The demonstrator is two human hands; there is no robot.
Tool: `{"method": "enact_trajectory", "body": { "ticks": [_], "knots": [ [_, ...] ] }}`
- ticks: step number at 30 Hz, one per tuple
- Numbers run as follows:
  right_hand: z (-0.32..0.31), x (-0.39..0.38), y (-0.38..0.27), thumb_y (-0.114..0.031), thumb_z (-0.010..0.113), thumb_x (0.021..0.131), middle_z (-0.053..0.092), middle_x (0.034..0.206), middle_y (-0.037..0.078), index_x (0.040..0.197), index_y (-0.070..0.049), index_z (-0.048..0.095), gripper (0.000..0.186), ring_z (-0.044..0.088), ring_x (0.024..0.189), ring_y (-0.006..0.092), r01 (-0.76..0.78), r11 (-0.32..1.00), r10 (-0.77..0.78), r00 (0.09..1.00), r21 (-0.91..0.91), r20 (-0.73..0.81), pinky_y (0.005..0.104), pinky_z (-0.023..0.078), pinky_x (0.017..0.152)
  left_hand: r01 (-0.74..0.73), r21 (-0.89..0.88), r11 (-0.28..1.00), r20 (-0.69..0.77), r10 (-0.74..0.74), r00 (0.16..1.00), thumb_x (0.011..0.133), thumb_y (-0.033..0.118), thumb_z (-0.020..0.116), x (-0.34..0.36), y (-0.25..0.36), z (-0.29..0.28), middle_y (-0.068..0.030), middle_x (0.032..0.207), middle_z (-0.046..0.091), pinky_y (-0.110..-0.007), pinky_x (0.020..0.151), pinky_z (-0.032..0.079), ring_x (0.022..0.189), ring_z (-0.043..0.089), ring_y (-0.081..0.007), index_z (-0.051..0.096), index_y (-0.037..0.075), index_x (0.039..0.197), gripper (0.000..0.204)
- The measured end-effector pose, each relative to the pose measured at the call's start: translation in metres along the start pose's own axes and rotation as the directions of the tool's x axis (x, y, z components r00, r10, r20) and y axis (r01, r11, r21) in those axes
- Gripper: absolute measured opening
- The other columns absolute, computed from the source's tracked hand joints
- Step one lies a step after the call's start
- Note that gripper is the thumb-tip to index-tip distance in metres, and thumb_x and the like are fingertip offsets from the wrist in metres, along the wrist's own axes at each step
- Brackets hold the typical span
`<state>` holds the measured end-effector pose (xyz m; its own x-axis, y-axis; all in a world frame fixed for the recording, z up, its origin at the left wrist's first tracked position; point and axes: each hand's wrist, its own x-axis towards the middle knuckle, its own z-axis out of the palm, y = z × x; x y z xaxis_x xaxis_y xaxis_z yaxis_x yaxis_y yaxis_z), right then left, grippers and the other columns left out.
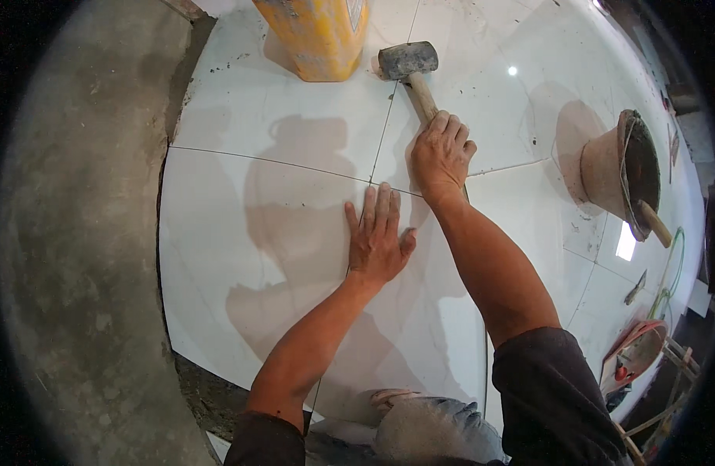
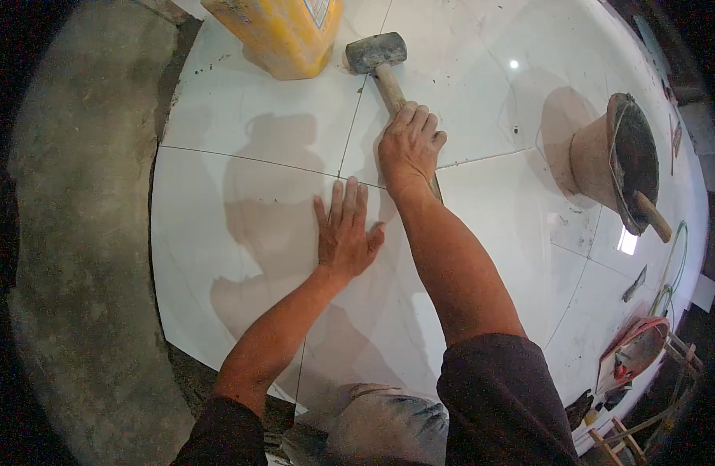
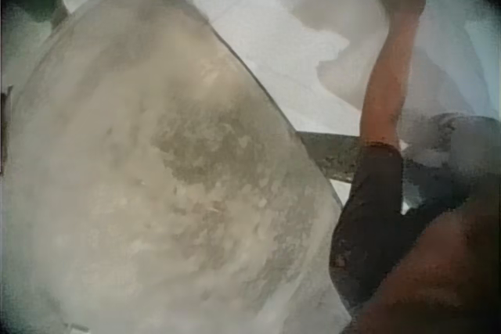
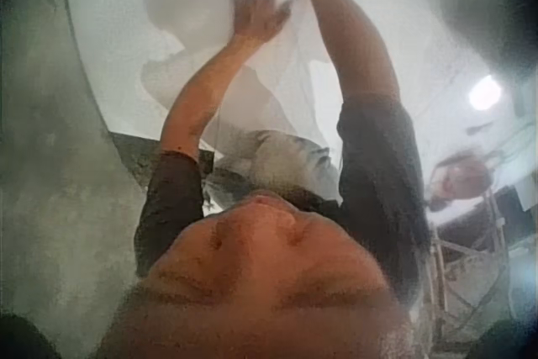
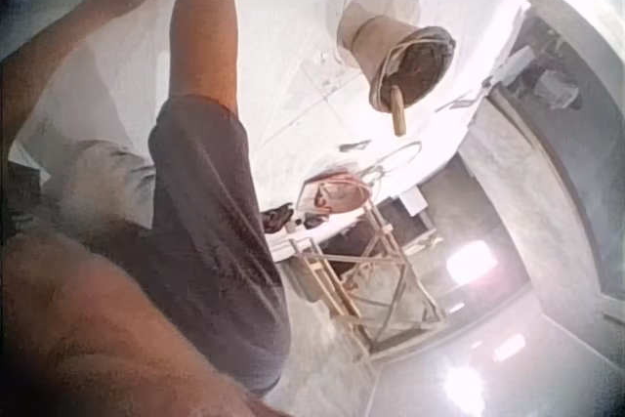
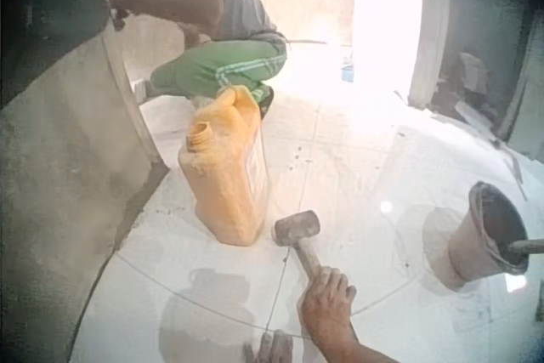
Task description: The person installs floor tiles by placing large tiles onto a prepared substrate, pressing them into place, and using a rubber mallet to level them.
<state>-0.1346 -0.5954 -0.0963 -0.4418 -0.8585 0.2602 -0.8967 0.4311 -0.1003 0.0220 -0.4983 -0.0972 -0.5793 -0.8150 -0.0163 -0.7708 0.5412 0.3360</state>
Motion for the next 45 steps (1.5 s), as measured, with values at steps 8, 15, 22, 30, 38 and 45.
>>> {"method": "enact_trajectory", "body": {
  "ticks": [8,15,22,30,38,45],
  "knots": [
    [0.006,0.000,0.005,-0.021,0.054,0.088,0.054,0.102,0.009,0.117,0.001,0.051,0.037,0.052,0.094,0.0249,0.044,0.998,-0.046,0.998,-0.044,-0.031,0.0431,0.042,0.074,0.106,0.021,0.994,-0.025,-0.105,0.994,0.095,0.041,0.046,-0.011,-0.003,-0.001,-0.0194,0.156,0.019,-0.072,0.107,0.010,0.143,0.014,-0.0445,0.028,-0.001,0.147,0.069],
    [0.004,0.000,0.002,-0.020,0.052,0.089,0.054,0.101,0.008,0.116,0.001,0.052,0.034,0.053,0.094,0.0243,0.043,0.997,-0.044,0.999,-0.059,-0.020,0.0424,0.042,0.074,0.189,0.059,0.980,-0.018,-0.188,0.982,0.095,0.040,0.045,-0.011,-0.002,0.002,-0.0184,0.156,0.016,-0.072,0.107,0.008,0.143,0.012,-0.0454,0.027,-0.001,0.147,0.069],
    [0.002,0.000,-0.002,-0.021,0.051,0.090,0.053,0.104,0.008,0.117,0.000,0.051,0.034,0.052,0.097,0.0245,0.015,0.999,-0.014,1.000,-0.036,0.020,0.0430,0.043,0.076,0.123,0.043,0.991,-0.071,-0.120,0.990,0.094,0.040,0.047,-0.007,-0.003,0.004,-0.0217,0.154,0.023,-0.073,0.107,0.008,0.142,0.013,-0.0471,0.029,-0.003,0.145,0.069],
    [0.005,-0.001,0.002,-0.020,0.053,0.089,0.053,0.101,0.009,0.116,0.000,0.051,0.034,0.053,0.095,0.0253,0.044,0.998,-0.045,0.999,-0.048,-0.021,0.0430,0.044,0.074,0.373,-0.003,0.928,-0.182,-0.368,0.912,0.093,0.039,0.051,-0.005,-0.006,0.004,-0.0249,0.155,0.015,-0.075,0.104,0.008,0.142,0.010,-0.0488,0.029,0.003,0.147,0.068],
    [0.006,-0.001,0.002,-0.019,0.054,0.088,0.053,0.099,0.008,0.114,-0.001,0.052,0.031,0.052,0.095,0.0246,0.037,0.999,-0.039,0.997,-0.037,-0.068,0.0423,0.043,0.074,0.338,0.038,0.940,-0.090,-0.333,0.938,0.095,0.041,0.048,-0.005,-0.002,0.004,-0.0254,0.155,0.009,-0.076,0.104,0.006,0.143,0.006,-0.0478,0.028,0.007,0.149,0.067],
    [0.004,0.000,0.001,-0.020,0.053,0.089,0.054,0.099,0.009,0.113,0.000,0.052,0.031,0.052,0.095,0.0253,0.033,0.999,-0.033,0.999,-0.030,-0.021,0.0425,0.043,0.075,0.347,0.037,0.937,-0.058,-0.345,0.937,0.095,0.042,0.046,0.007,-0.002,0.000,-0.0240,0.156,0.009,-0.075,0.105,0.004,0.144,0.004,-0.0462,0.030,0.007,0.149,0.065]
  ]
}}
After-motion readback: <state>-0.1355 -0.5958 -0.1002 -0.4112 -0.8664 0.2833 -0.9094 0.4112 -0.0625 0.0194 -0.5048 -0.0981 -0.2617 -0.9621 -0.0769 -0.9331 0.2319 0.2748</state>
